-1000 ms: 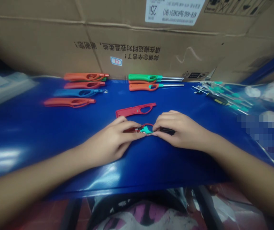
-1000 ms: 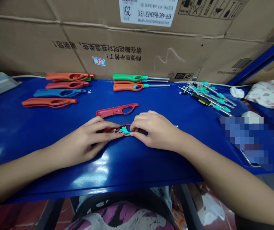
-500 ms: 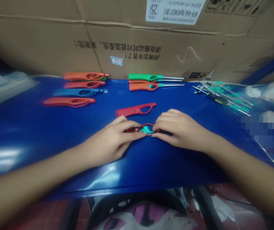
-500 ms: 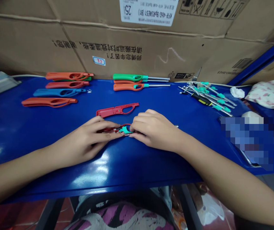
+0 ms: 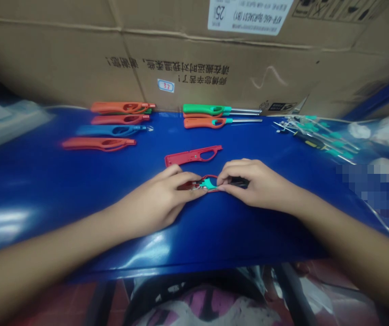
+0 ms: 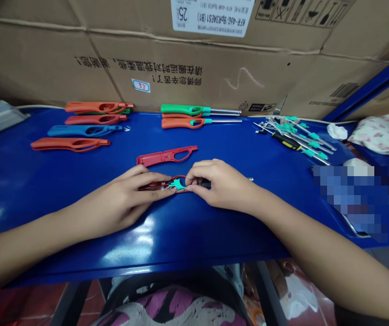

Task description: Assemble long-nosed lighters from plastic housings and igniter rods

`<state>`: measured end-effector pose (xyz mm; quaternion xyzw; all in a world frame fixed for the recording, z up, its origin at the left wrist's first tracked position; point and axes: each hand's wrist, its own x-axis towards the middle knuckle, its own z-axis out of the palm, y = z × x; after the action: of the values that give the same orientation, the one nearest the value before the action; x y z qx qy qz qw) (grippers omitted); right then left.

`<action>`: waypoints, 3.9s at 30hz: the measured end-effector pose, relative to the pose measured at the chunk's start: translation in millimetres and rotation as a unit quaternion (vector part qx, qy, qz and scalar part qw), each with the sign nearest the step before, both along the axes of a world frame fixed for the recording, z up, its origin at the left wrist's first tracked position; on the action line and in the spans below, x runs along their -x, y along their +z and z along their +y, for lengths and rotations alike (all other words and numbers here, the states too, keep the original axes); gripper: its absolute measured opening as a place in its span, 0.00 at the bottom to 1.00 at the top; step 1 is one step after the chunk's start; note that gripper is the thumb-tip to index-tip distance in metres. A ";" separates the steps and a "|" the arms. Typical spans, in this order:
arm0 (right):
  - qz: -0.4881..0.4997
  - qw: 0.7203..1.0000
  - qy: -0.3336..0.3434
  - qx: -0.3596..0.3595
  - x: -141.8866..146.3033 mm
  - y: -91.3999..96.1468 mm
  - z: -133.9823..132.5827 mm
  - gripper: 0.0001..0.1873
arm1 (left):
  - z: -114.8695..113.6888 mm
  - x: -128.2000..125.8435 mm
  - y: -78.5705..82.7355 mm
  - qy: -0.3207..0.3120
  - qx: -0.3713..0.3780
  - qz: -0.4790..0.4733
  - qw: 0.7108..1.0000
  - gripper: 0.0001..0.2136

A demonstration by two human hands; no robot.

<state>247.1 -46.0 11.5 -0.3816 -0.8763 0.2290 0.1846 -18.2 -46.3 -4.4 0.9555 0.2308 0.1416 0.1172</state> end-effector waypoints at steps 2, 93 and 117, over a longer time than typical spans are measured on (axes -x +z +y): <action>0.006 1.000 -0.004 0.010 1.1 0.3 -0.5 0.03 | -0.5 0.1 0.9 0.001 -0.001 0.010 1.000 0.22; -0.128 0.978 0.043 -0.157 2.4 0.1 -6.1 0.11 | 2.7 0.1 -4.5 -0.001 -0.009 -0.062 0.998 0.19; -0.121 0.982 0.043 -0.141 3.0 0.7 -5.7 0.10 | 1.8 -4.6 -5.0 0.050 0.093 -0.096 0.990 0.17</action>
<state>244.1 -51.7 12.3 -0.3383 -0.9314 0.0633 0.1185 -13.6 -44.6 -9.4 0.9099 0.2778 0.2162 0.2196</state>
